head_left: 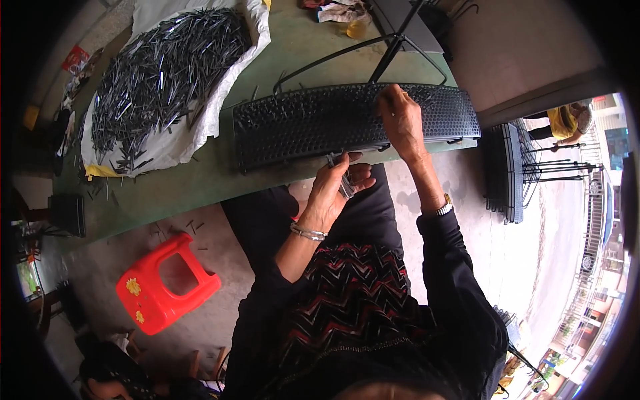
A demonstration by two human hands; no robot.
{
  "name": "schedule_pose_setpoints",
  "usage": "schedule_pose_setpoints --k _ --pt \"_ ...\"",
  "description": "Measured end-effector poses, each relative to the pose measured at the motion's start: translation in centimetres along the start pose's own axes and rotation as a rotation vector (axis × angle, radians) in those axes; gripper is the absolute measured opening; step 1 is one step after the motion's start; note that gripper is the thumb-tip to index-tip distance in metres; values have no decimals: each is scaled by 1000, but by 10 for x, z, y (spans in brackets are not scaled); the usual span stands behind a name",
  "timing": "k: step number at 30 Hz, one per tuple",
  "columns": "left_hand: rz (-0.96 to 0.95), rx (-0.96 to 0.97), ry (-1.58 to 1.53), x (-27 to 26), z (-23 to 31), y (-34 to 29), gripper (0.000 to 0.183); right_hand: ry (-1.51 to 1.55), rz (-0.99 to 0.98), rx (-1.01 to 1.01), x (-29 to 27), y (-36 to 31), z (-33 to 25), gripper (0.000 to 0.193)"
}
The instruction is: Assembling a metal mesh panel by manually inserting metal wire rods into a frame.
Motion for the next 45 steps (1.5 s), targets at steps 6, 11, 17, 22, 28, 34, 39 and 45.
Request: schedule_pose_setpoints --k 6,11,17,22,28,34,39,45 --pt "97 -19 79 15 2 -14 28 9 18 45 -1 -4 1 5" --pt "-46 -108 25 4 -7 -5 29 32 -2 56 6 -7 -1 6" --pt "-45 -54 64 0 -4 -5 29 -129 4 48 1 -15 -15 8" --pt "-57 -23 102 11 -2 -5 30 -93 -17 42 2 -17 -10 11" --pt "-101 -72 107 18 -15 0 31 -186 118 54 -14 -18 -4 14" --pt "-8 -61 89 0 -7 -5 30 -248 18 91 23 -16 -15 8" --pt "-28 -62 114 -10 -7 10 24 -285 -71 85 25 -17 -12 24" --pt "-16 -4 188 -2 8 7 15 191 -483 36 28 -51 -16 30"
Point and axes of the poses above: each hand's wrist, its own y-axis towards the middle knuckle, its own x-axis out of the palm, z = x × y, the point moved 6 cm from there along y, towards the middle knuckle, and after that the axes turned 13 degrees about -y, right-handed, at the moved point
